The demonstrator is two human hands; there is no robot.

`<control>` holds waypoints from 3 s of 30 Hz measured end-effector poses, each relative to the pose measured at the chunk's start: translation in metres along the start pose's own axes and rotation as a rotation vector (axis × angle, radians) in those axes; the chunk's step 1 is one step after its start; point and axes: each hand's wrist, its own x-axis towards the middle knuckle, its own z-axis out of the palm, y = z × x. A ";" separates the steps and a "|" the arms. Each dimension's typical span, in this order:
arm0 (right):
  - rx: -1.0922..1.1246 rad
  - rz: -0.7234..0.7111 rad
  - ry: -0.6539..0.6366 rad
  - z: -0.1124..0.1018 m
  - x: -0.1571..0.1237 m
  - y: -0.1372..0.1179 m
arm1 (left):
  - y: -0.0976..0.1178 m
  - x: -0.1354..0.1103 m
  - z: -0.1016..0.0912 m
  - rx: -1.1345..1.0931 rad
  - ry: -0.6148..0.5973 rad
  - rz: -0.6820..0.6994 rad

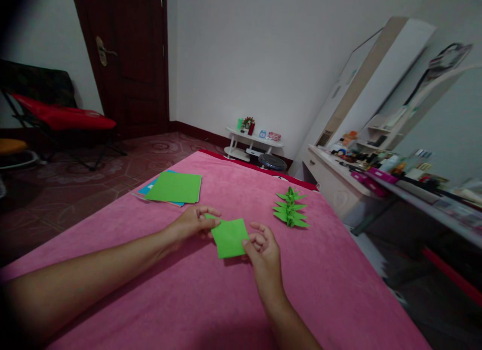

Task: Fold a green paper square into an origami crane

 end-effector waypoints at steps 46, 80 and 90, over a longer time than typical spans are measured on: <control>-0.704 -0.277 -0.385 0.000 -0.006 0.007 | -0.013 -0.024 -0.029 0.648 -0.474 0.544; -0.857 -0.548 -0.429 -0.027 -0.016 0.014 | -0.012 -0.046 -0.015 1.263 -0.488 1.000; -0.706 -0.299 -0.304 -0.017 -0.022 0.010 | -0.016 -0.059 -0.017 1.299 -0.340 1.221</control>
